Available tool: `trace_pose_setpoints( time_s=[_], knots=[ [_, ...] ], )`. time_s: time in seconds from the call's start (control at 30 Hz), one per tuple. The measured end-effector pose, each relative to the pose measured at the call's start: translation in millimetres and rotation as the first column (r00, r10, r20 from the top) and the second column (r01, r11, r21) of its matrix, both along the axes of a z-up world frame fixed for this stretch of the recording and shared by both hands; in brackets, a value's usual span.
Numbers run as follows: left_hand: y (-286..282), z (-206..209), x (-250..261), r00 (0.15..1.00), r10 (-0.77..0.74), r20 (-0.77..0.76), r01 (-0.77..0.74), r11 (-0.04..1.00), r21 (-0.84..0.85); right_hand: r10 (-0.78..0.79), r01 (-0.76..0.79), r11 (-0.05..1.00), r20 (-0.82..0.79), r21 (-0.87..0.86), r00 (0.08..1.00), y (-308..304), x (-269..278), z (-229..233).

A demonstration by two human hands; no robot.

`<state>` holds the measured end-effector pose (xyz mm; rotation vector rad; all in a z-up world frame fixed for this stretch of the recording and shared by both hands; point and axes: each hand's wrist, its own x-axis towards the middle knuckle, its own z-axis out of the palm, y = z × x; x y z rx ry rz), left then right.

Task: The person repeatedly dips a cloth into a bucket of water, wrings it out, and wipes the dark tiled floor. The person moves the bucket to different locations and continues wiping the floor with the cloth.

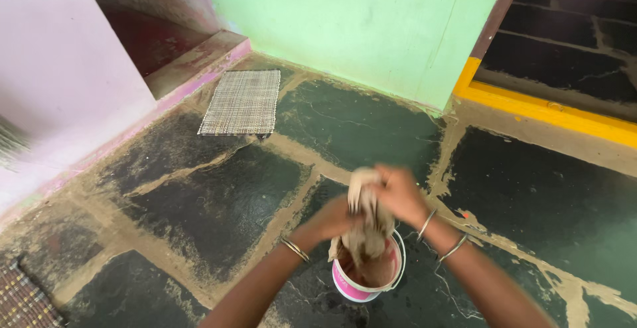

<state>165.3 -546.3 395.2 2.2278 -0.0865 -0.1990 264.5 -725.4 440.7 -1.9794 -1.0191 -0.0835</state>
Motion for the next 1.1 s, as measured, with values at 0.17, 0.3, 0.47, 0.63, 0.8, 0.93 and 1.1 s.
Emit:
trace_pose_setpoints(
  time_s=[0.17,0.3,0.47,0.63,0.8,0.93,1.1],
  knots=[
    [-4.6,-127.2,-0.4,0.984,-0.170,0.048,0.102,0.766,0.634,0.141,-0.158,0.798,-0.075,-0.582,0.987,1.5,13.6,-205.7],
    [-27.5,-196.8,8.6,0.991,-0.132,-0.005,0.100,0.726,0.681,0.085,-0.297,0.523,-0.297,-0.799,0.951,6.0,-11.7,-299.6],
    [-53.9,-251.7,17.6,0.978,-0.074,0.195,-0.112,0.604,0.789,0.122,-0.369,0.334,-0.349,-0.867,0.929,12.0,-30.2,-301.1],
    [-75.5,-279.7,14.5,0.986,0.098,0.134,-0.166,0.572,0.804,0.099,-0.294,0.344,-0.277,-0.892,0.956,14.3,-29.2,-307.6],
    [-82.1,-284.6,28.4,0.976,0.124,-0.177,0.029,0.738,0.674,0.158,-0.379,0.307,-0.346,-0.873,0.925,10.0,-17.4,-313.3],
    [-70.1,-264.3,15.7,0.975,0.221,-0.021,-0.201,0.918,0.341,0.142,-0.369,0.332,-0.341,-0.868,0.929,1.5,12.6,-293.5],
    [-61.6,-213.2,-1.5,0.726,0.541,0.424,-0.554,0.826,-0.105,0.082,-0.235,0.573,-0.230,-0.785,0.970,-17.7,29.0,-167.0]
  ],
)
